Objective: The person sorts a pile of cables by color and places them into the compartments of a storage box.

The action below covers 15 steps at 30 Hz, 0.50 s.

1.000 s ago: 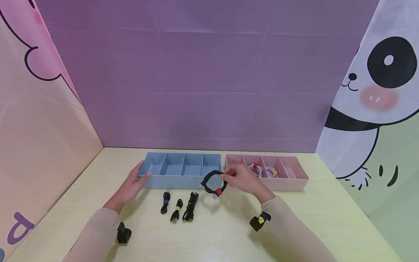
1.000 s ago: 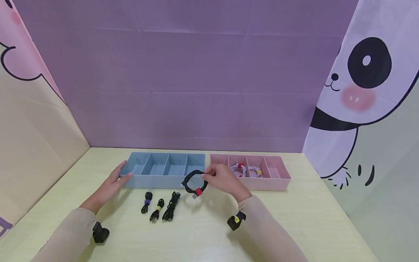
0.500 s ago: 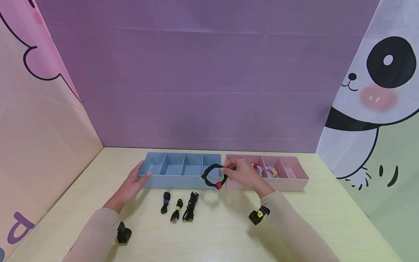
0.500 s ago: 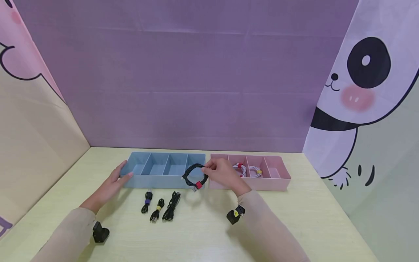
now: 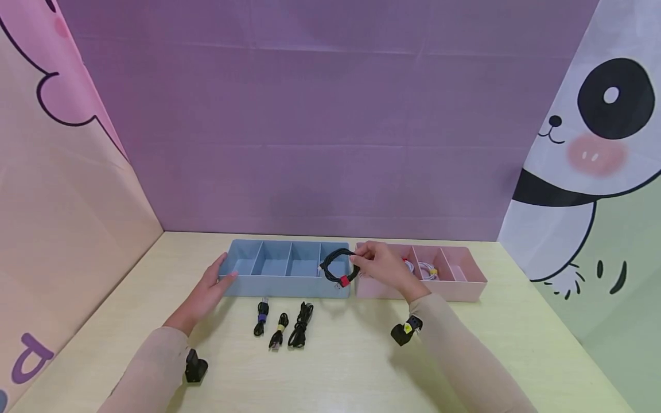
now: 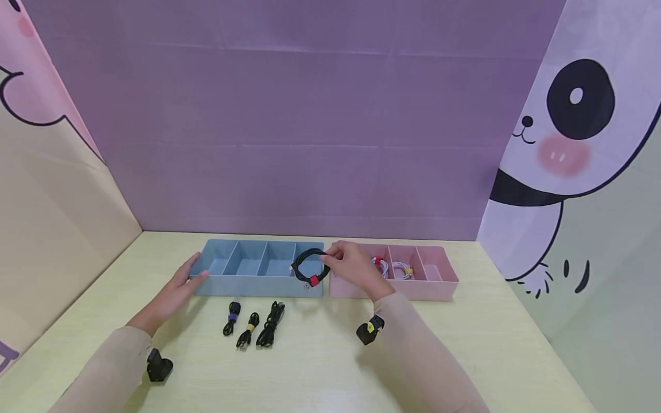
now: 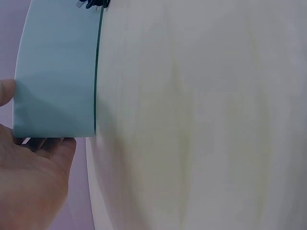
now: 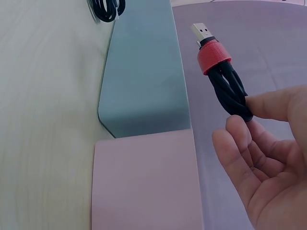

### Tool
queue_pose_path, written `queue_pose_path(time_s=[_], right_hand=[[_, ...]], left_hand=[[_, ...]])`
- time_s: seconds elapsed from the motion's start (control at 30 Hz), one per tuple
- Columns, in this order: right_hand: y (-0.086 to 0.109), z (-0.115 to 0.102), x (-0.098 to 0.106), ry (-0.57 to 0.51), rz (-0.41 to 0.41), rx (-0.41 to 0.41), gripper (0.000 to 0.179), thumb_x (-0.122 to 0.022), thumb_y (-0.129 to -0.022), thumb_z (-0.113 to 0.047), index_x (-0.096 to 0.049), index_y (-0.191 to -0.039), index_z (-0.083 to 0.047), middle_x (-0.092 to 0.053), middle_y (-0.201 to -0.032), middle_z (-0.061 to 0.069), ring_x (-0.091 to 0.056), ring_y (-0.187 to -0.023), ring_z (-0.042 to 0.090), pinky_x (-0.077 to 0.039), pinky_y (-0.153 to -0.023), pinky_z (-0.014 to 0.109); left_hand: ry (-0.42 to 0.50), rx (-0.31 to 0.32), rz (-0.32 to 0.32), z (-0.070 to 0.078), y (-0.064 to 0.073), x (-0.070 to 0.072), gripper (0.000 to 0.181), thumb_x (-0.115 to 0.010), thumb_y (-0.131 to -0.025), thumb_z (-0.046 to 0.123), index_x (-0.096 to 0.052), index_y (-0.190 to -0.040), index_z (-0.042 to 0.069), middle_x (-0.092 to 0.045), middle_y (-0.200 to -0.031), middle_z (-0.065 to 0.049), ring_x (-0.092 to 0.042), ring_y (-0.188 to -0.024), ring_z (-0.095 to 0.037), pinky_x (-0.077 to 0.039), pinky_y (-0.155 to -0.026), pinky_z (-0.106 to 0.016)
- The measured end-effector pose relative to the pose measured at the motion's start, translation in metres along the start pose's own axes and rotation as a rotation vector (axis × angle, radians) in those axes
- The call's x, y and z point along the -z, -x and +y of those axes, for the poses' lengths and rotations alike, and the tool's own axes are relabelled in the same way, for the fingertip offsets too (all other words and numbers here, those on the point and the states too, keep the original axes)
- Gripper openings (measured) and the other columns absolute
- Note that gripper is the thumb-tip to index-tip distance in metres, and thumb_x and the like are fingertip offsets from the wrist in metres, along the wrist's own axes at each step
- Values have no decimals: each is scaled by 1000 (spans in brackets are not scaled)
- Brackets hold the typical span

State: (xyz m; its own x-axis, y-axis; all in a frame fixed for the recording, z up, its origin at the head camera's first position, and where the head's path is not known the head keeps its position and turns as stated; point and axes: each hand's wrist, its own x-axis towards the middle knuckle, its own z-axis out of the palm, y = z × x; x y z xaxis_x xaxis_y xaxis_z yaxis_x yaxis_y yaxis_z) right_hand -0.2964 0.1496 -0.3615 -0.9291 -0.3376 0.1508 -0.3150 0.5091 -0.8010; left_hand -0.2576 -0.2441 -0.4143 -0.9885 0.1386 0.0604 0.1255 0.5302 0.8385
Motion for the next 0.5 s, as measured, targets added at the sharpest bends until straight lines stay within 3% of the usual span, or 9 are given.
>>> queue_pose_path(time_s=[0.17,0.5], right_hand=[[-5,2,0,-2,28,-12,21,-67,-98,-21,-67,-107,-2,-63,-81,6,-60,-69,38,-47,-55,28],[-10,5,-1,67,107,-31,23,-68,-97,-28,-68,-104,-7,-64,-79,4,-63,-68,34,-49,-54,30]], left_hand=[[-1,8,1,0,1,-1,81,-38,-108,44,7,-158,-2,6,-162,-31,5,-147,-50,-4,-115,-68],[-3,3,3,-1,1,-1,79,-38,-109,41,6,-158,-2,6,-162,-31,4,-147,-50,-5,-115,-68]])
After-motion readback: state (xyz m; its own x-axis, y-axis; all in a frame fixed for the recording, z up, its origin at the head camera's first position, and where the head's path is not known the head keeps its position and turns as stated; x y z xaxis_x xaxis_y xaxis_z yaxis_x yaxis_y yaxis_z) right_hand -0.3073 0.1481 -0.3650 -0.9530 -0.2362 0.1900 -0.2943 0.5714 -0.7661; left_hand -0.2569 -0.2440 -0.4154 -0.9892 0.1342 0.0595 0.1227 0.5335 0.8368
